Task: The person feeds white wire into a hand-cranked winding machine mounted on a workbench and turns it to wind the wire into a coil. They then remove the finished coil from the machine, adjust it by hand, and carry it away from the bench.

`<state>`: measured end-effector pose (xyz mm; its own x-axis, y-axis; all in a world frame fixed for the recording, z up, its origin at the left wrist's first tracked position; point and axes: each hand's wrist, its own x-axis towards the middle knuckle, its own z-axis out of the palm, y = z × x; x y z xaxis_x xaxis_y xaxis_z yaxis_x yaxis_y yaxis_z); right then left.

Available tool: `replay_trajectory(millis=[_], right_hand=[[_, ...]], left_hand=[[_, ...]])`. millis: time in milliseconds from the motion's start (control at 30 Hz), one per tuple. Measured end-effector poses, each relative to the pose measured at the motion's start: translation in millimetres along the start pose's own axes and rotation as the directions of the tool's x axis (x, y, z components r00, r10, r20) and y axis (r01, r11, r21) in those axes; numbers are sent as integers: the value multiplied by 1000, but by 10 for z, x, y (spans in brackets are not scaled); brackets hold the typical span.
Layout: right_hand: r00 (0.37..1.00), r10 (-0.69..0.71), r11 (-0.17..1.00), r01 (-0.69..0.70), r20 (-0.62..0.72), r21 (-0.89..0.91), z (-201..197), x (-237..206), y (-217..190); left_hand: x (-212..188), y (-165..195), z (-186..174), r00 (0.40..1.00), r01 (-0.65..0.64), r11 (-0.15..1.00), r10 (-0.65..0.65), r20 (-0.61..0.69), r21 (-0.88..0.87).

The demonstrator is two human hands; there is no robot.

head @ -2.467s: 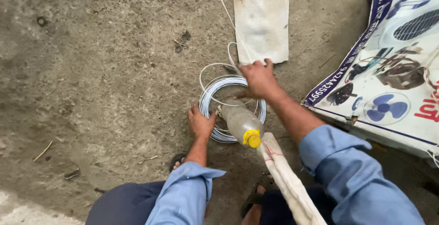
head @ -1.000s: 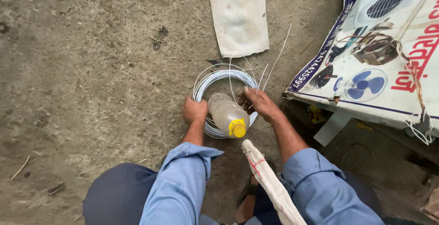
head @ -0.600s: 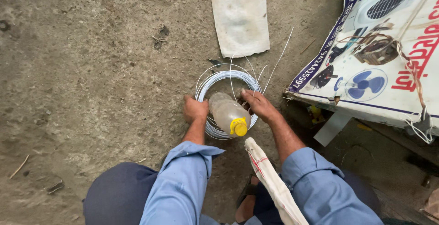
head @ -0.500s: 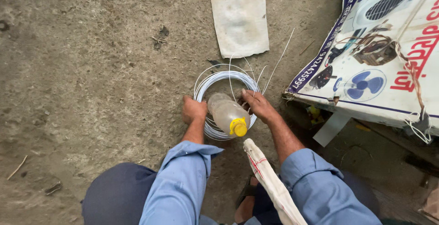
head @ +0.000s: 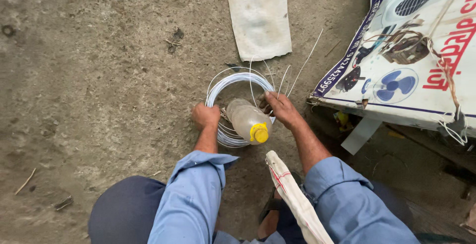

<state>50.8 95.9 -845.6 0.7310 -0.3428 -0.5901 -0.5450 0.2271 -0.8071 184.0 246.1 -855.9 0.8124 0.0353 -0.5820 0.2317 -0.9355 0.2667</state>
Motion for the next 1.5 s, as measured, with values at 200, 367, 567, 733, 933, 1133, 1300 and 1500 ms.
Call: replay_trajectory(millis=[200,367,567,733,933,1133,1300,1500], right_hand=[[998,3,1000,-3,-60,-1,-51,60,144],[995,32,999,-35,-95,-34,-104,93,291],[991,40,992,-55,-130,-112,-144,95,434],[991,23,992,-39,-129,-122,-197,91,531],[987,30,993,-47,-157,-110,-189,90,556],[987,24,993,-42,-159,-114,-124,68,417],[983,31,990,-55,-181,-131,-84,6,195],[986,-5,995,-11,-167,-96,20,-68,-215]], left_hand=[[119,-65,130,997,54,989,-61,-44,-137],[198,-87,215,991,18,967,-51,-124,-252],[334,-108,300,996,68,996,-71,-52,-57],[410,-152,399,988,117,975,-134,-78,-191],[454,-122,373,990,144,979,-141,31,-141],[253,13,207,996,84,996,-83,20,-26],[110,119,101,999,32,1000,-32,20,1],[-79,168,-49,923,-382,888,348,-166,-257]])
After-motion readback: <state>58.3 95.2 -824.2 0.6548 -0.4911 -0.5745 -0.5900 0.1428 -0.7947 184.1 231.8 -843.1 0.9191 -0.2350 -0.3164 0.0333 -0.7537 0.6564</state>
